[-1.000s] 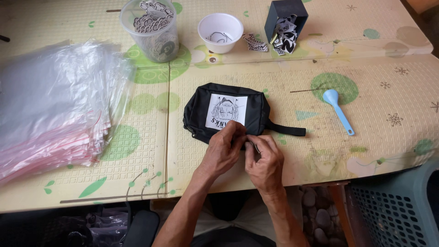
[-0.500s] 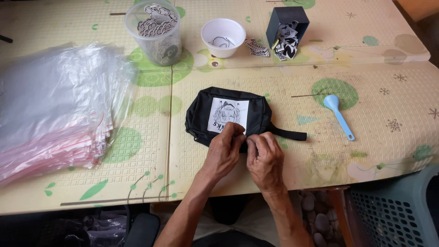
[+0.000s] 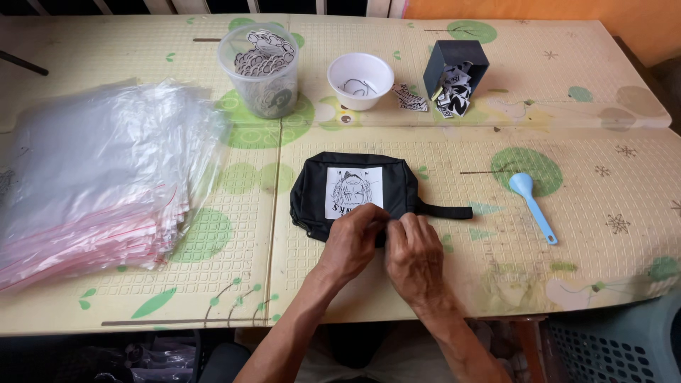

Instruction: The person places a sticker on a black bag and smooths it with a blue plastic tool. They attach a small charm to the bag's zipper, add a tag, and then place the bag into a clear plastic bag, sealing it.

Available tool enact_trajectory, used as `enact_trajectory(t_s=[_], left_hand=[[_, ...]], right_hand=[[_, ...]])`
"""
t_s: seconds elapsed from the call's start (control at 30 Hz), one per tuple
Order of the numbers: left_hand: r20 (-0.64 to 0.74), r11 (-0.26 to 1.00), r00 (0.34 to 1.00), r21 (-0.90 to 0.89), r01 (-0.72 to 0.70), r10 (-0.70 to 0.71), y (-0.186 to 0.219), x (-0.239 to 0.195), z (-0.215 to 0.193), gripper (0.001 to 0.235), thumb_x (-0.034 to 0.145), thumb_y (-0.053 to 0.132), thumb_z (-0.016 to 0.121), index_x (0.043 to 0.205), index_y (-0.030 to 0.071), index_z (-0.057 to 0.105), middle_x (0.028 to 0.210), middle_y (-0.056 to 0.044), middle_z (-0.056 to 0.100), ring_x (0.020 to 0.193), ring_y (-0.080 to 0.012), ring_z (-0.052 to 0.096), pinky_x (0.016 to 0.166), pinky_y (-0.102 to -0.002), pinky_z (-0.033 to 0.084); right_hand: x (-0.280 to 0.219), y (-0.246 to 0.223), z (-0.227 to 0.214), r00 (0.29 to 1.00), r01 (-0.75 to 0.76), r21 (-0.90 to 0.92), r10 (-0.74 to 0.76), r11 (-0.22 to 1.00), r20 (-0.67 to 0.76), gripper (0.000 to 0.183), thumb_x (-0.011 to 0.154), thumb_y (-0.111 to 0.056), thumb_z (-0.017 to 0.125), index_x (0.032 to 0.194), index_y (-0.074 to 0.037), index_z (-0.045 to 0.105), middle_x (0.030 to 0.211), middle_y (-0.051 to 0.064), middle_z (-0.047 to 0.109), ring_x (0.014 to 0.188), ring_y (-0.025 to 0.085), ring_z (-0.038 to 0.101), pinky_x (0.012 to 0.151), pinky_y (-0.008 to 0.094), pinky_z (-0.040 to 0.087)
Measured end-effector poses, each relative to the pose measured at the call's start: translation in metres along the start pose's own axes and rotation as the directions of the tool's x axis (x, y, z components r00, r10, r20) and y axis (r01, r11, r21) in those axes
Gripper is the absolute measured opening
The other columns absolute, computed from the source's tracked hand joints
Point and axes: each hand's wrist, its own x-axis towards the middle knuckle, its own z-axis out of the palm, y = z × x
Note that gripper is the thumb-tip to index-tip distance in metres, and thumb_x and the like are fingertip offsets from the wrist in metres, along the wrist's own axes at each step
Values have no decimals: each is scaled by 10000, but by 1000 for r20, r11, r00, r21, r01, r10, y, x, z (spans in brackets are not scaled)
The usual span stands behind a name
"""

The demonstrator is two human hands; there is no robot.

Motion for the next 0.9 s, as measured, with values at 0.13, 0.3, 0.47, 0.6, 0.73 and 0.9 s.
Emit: enact_trajectory(t_s=[0.13, 0.3, 0.47, 0.6, 0.73, 0.9], left_hand=[[89, 1000, 996, 10, 29, -30, 8, 0, -12, 171, 927, 16, 639, 1040, 125, 709, 897, -123, 748, 911, -372, 742, 783, -468, 588], [159, 995, 983, -29, 95, -89, 15, 3, -20, 186, 919, -7, 615, 1035, 108, 704, 888, -138, 758, 906, -388, 740, 779, -475, 581], [138, 990, 983, -53, 132, -123, 11, 5, -20, 147, 910, 43, 674, 1018, 125, 733, 866, -117, 768, 901, -354, 750, 780, -451, 585], [115, 976, 977, -100, 193, -181, 10, 3, -20, 129, 914, 74, 695, 994, 130, 780, 856, -109, 787, 897, -304, 765, 790, -416, 586], [86, 969, 973, -106, 225, -216, 7, 4, -12, 110, 904, 113, 721, 980, 149, 791, 851, -86, 792, 902, -270, 768, 793, -397, 587], [61, 967, 973, -114, 227, -221, 15, 7, -9, 156, 906, 79, 704, 1027, 119, 794, 851, -113, 785, 889, -299, 762, 801, -404, 588]], right_hand=[[14, 8, -8, 991, 131, 0, -131, 991, 25, 174, 968, -85, 577, 797, -108, 554, 765, 57, 423, 687, 272, 533, 662, 372, 459], [23, 23, -10, 970, 241, 134, -244, 961, 2, 157, 956, -94, 603, 812, -147, 573, 752, -3, 456, 714, 210, 574, 907, 370, 444], [17, 24, 4, 996, 80, 403, -61, 912, -59, 73, 938, -97, 675, 872, -104, 644, 758, 29, 512, 744, 261, 636, 963, 408, 520], [9, 23, 6, 997, 2, 452, 36, 892, -74, 59, 906, -55, 713, 872, -92, 682, 764, 19, 563, 754, 235, 667, 1027, 415, 524], [3, 24, 7, 996, -38, 479, 73, 877, -53, 52, 910, -50, 714, 877, -78, 685, 766, 31, 586, 764, 246, 683, 1043, 427, 519], [1, 26, 13, 997, -43, 470, 72, 882, -43, 57, 947, -90, 687, 892, -98, 673, 775, 24, 575, 772, 237, 674, 1048, 424, 520]])
